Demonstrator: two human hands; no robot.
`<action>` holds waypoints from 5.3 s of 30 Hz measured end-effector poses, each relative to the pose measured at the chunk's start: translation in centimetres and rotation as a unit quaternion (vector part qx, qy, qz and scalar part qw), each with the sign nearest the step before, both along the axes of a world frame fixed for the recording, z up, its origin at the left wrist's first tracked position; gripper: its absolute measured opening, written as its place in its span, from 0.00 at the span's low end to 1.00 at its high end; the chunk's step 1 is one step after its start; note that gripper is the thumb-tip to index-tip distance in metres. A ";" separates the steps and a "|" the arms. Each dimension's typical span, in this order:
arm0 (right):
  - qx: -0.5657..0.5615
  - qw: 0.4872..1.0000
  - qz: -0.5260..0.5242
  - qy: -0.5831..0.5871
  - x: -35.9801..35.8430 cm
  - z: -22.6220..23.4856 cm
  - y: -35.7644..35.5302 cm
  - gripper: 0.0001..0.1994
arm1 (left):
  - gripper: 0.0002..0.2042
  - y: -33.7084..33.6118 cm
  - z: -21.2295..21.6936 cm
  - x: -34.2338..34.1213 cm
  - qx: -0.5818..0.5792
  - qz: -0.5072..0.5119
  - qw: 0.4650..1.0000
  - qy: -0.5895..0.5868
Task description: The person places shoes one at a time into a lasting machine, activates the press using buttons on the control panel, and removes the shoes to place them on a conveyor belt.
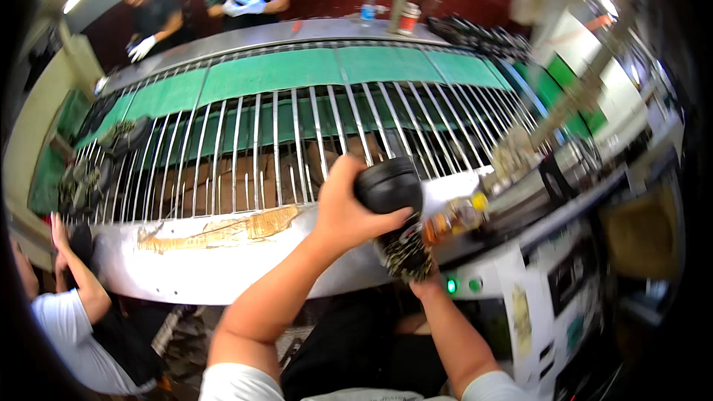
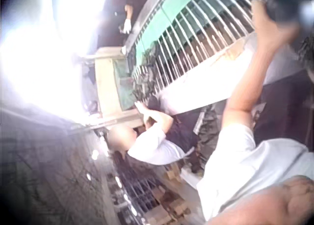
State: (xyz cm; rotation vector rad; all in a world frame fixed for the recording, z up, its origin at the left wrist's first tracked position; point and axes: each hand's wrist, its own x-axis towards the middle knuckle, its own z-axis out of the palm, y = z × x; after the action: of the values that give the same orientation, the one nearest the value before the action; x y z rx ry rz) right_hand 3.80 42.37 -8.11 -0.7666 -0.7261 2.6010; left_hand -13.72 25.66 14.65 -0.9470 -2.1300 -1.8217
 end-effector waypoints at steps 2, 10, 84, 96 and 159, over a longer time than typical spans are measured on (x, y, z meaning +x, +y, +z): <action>-0.044 0.982 0.179 0.029 3.2 5.6 -3.2 0.31 | 0.27 -2.9 -2.8 3.9 0.090 -0.045 0.975 -0.200; -0.146 0.970 0.136 0.136 18.9 5.9 -11.9 0.40 | 0.14 -1.8 -14.6 12.5 0.204 -0.247 0.737 -0.595; 0.675 0.294 -0.390 -0.553 47.9 15.7 7.5 0.19 | 0.30 9.0 -26.2 25.3 0.031 -0.314 0.789 -0.528; 0.460 0.262 -0.435 -0.728 60.6 21.3 14.6 0.32 | 0.10 10.3 -30.2 23.2 -0.215 -0.484 0.762 -0.374; 0.752 0.609 0.050 -0.247 -1.2 18.4 10.6 0.27 | 0.35 4.9 -10.2 11.0 -0.336 -0.004 0.934 -0.121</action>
State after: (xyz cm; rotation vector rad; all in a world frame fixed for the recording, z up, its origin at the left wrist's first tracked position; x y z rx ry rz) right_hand 2.63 52.93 10.24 -0.7061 -2.5140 0.8587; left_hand -2.70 30.54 4.48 -0.8699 -2.9978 -1.2556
